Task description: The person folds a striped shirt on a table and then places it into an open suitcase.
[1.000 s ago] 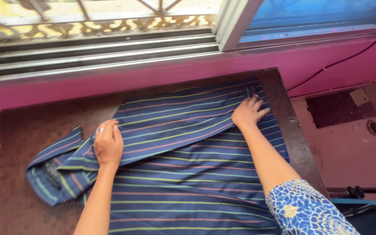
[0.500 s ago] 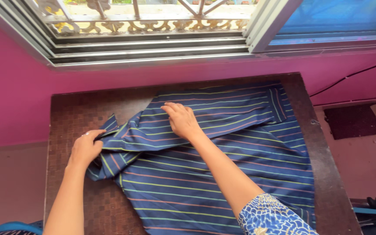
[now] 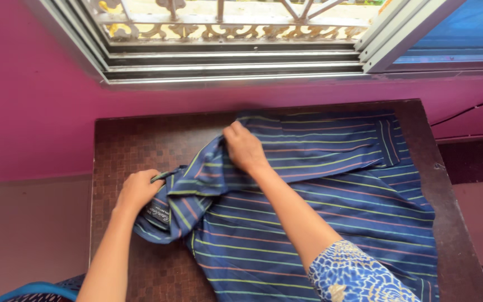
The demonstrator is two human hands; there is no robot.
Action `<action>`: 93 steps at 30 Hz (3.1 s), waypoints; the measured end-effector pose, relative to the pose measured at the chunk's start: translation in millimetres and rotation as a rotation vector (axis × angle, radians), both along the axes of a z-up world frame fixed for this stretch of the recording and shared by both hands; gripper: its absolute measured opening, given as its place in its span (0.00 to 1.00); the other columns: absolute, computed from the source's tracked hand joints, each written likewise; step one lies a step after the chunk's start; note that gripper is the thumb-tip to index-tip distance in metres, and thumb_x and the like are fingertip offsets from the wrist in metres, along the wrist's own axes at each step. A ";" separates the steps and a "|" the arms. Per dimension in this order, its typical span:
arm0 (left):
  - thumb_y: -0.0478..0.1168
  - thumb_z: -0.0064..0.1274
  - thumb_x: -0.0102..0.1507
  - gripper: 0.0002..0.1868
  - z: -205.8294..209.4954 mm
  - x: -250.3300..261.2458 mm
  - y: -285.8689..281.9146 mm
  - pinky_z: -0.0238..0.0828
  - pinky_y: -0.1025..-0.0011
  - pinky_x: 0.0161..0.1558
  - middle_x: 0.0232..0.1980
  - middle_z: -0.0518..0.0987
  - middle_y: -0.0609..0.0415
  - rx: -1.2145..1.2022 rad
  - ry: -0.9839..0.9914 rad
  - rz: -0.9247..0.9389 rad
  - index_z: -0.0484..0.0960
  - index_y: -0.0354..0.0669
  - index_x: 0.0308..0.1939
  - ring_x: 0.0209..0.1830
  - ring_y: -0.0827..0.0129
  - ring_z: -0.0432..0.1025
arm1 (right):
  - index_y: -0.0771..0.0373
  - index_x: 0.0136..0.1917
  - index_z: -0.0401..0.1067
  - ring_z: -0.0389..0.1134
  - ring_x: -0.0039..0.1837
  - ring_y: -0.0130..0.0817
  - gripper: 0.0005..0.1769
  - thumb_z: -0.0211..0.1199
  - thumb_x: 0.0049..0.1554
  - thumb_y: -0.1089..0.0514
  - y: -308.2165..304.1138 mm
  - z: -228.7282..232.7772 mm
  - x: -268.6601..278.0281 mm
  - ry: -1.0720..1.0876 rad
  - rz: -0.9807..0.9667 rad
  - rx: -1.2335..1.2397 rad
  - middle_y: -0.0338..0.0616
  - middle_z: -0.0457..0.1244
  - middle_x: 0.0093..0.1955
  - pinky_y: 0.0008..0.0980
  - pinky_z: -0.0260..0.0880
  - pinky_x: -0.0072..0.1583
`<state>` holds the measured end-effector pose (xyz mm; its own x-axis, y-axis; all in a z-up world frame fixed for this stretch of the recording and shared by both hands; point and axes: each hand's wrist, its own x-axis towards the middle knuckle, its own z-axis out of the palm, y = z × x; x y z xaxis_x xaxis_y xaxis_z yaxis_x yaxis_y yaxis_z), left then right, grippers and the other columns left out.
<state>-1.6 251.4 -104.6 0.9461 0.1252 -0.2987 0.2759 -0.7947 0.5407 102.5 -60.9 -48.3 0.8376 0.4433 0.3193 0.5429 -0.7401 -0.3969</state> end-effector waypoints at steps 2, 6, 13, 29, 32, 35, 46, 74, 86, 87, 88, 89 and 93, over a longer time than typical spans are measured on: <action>0.49 0.60 0.57 0.15 -15.6 3.2 32.3 0.76 0.55 0.51 0.42 0.87 0.44 -0.074 0.165 -0.013 0.89 0.49 0.44 0.46 0.48 0.81 | 0.62 0.53 0.69 0.68 0.55 0.56 0.11 0.57 0.56 0.69 -2.0 13.9 0.8 -0.066 -0.066 0.136 0.52 0.63 0.53 0.48 0.70 0.52; 0.47 0.65 0.54 0.19 -20.5 6.5 68.3 0.74 0.61 0.53 0.49 0.86 0.48 0.111 0.545 -0.110 0.90 0.52 0.48 0.49 0.59 0.80 | 0.63 0.56 0.69 0.68 0.53 0.57 0.10 0.57 0.60 0.68 6.7 37.4 6.4 -0.144 -0.184 0.337 0.53 0.64 0.52 0.47 0.70 0.51; 0.58 0.63 0.54 0.36 77.6 7.5 19.6 0.71 0.58 0.48 0.56 0.83 0.47 -0.642 0.065 0.210 0.78 0.46 0.62 0.55 0.55 0.76 | 0.63 0.53 0.70 0.69 0.54 0.57 0.09 0.61 0.59 0.65 61.6 32.9 25.7 -0.023 -0.311 0.362 0.53 0.64 0.54 0.49 0.69 0.53; 0.56 0.71 0.41 0.47 99.4 -56.1 -69.5 0.53 0.40 0.70 0.70 0.67 0.58 0.533 -0.124 -0.535 0.71 0.57 0.64 0.73 0.60 0.60 | 0.64 0.75 0.59 0.63 0.74 0.52 0.31 0.61 0.60 0.59 -30.8 -41.6 -2.6 0.079 -0.305 0.374 0.54 0.59 0.75 0.43 0.64 0.72; 0.47 0.61 0.47 0.26 77.3 -44.1 -57.2 0.65 0.42 0.63 0.58 0.82 0.56 0.283 -0.379 -0.394 0.82 0.53 0.51 0.63 0.58 0.73 | 0.66 0.75 0.57 0.53 0.79 0.54 0.37 0.65 0.58 0.54 -63.5 -40.8 -27.7 0.000 -0.309 0.122 0.55 0.53 0.79 0.48 0.55 0.76; 0.46 0.53 0.58 0.19 72.9 -24.8 -44.2 0.75 0.49 0.52 0.45 0.84 0.42 0.145 -0.134 -0.121 0.85 0.55 0.53 0.47 0.44 0.78 | 0.66 0.76 0.55 0.48 0.82 0.53 0.41 0.66 0.57 0.49 -87.9 -33.6 -52.6 -0.029 -0.291 -0.013 0.55 0.49 0.81 0.51 0.49 0.77; 0.36 0.52 0.68 0.01 110.7 2.6 -6.5 0.69 0.57 0.47 0.49 0.77 0.51 0.836 -0.848 0.169 0.78 0.47 0.42 0.52 0.54 0.72 | 0.67 0.77 0.54 0.50 0.82 0.52 0.42 0.66 0.58 0.47 -148.0 -36.8 -100.8 -0.184 -0.391 -0.127 0.55 0.51 0.81 0.55 0.48 0.76; 0.67 0.51 0.58 0.37 24.2 -186.2 -38.5 0.59 0.35 0.62 0.76 0.63 0.60 0.645 -0.205 -0.118 0.74 0.57 0.67 0.72 0.46 0.57 | 0.49 0.68 0.67 0.53 0.70 0.48 0.35 0.67 0.51 0.37 -142.8 -13.1 -243.6 0.132 -0.395 -0.167 0.43 0.54 0.69 0.54 0.51 0.68; 0.52 0.59 0.64 0.39 -34.2 -95.9 -36.4 0.71 0.47 0.54 0.60 0.79 0.36 -0.704 -0.147 0.643 0.64 0.33 0.71 0.54 0.46 0.78 | 0.65 0.58 0.73 0.71 0.47 0.38 0.26 0.68 0.56 0.44 -218.0 -51.7 -184.4 0.216 -0.614 0.388 0.50 0.68 0.47 0.36 0.72 0.50; 0.52 0.59 0.64 0.39 -37.8 -92.3 -36.7 0.71 0.47 0.54 0.60 0.79 0.36 -0.703 -0.149 0.644 0.64 0.33 0.71 0.54 0.46 0.78 | 0.66 0.56 0.73 0.72 0.43 0.36 0.23 0.68 0.56 0.46 -226.1 -53.5 -179.0 0.177 -0.720 0.478 0.49 0.69 0.43 0.33 0.72 0.48; 0.52 0.57 0.65 0.38 -41.0 -87.7 -38.3 0.71 0.49 0.57 0.63 0.76 0.38 -0.949 -0.124 0.772 0.64 0.30 0.70 0.55 0.46 0.77 | 0.66 0.56 0.73 0.72 0.43 0.36 0.23 0.68 0.56 0.46 -234.3 -55.1 -172.2 0.177 -0.718 0.480 0.49 0.69 0.43 0.33 0.72 0.48; 0.52 0.56 0.66 0.37 -44.6 -85.0 -41.4 0.71 0.50 0.59 0.66 0.73 0.39 -1.197 -0.092 0.898 0.64 0.28 0.69 0.57 0.46 0.76 | 0.66 0.55 0.75 0.70 0.43 0.33 0.22 0.68 0.57 0.47 -244.5 -56.8 -166.1 0.258 -0.838 0.550 0.48 0.70 0.43 0.32 0.70 0.47; 0.52 0.56 0.67 0.35 -48.6 -75.4 -55.1 0.65 0.46 0.64 0.68 0.67 0.40 -1.266 -0.087 1.036 0.63 0.31 0.68 0.62 0.41 0.72 | 0.65 0.57 0.71 0.66 0.39 0.25 0.22 0.65 0.59 0.46 -285.8 -66.2 -131.8 0.677 -1.001 1.152 0.40 0.66 0.45 0.27 0.66 0.40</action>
